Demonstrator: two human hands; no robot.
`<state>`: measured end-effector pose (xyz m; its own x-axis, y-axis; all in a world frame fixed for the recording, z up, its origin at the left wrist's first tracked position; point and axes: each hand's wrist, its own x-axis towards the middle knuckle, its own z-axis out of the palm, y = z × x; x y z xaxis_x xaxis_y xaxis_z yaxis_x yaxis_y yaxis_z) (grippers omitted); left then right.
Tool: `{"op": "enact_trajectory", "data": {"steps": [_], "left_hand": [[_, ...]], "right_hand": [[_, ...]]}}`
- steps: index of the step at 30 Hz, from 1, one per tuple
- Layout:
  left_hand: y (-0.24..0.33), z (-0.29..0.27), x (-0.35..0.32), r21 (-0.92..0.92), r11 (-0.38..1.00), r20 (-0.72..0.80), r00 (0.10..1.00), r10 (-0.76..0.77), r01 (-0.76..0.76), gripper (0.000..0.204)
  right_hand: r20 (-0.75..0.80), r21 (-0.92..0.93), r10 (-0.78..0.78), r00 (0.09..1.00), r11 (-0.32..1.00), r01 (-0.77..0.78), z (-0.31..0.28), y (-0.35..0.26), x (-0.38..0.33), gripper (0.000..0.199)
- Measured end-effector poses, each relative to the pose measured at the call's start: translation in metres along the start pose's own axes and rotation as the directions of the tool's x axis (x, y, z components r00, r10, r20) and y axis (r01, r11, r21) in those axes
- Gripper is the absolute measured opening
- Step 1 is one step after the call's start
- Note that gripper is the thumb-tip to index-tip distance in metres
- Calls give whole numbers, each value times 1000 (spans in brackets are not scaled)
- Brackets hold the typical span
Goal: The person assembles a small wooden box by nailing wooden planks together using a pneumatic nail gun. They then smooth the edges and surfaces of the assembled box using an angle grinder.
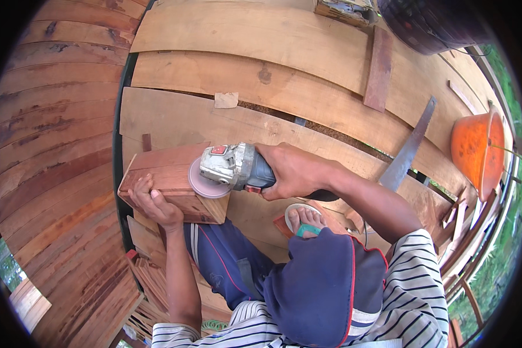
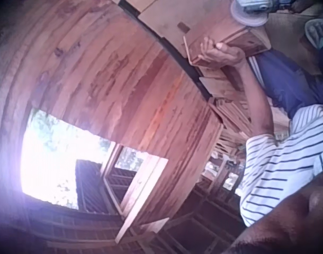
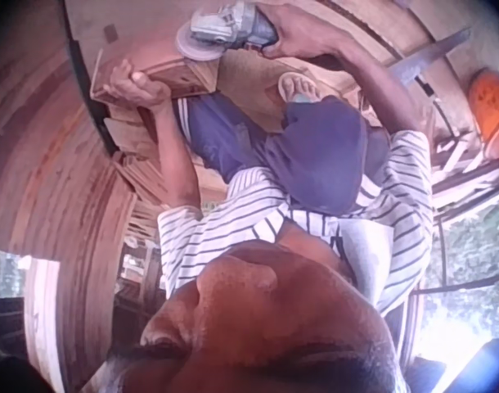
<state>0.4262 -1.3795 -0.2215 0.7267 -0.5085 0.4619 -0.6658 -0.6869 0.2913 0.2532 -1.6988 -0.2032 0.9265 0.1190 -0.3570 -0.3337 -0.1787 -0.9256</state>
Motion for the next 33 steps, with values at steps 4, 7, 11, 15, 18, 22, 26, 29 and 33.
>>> {"op": "enact_trajectory", "data": {"steps": [4,7,11,15,18,22,26,29,33], "left_hand": [[2,0,-2,-9,1000,-9,1000,6,-6,32],[4,-1,-1,-12,1000,-16,1000,2,-2,31],[3,-4,-7,-5,1000,-13,1000,-7,7,30],[3,0,-7,-2,1000,-22,1000,2,-2,30],[1,-4,-9,7,1000,-17,1000,0,0,30],[5,-2,-9,6,1000,-27,1000,-4,5,31],[2,0,-8,-32,999,-3,1000,-21,21,30],[1,-3,-11,-11,999,-12,999,-35,35,31],[2,-2,-9,-28,999,-17,1000,-17,17,32]], "right_hand": [[-54,-150,102,993,983,-109,-19,12,19,55],[-4,-51,-11,1000,999,11,-18,3,14,54],[13,-110,-75,997,991,76,-8,-5,8,55],[-45,-150,16,999,988,-23,-25,5,19,48],[39,-163,-23,999,986,29,-22,-10,16,47],[113,-178,-79,990,979,99,-27,-23,17,47],[128,-265,33,991,964,3,-52,-28,39,47],[242,-281,-43,969,953,113,-47,-43,39,48],[208,-343,-71,976,929,140,-49,-43,37,48]]}}
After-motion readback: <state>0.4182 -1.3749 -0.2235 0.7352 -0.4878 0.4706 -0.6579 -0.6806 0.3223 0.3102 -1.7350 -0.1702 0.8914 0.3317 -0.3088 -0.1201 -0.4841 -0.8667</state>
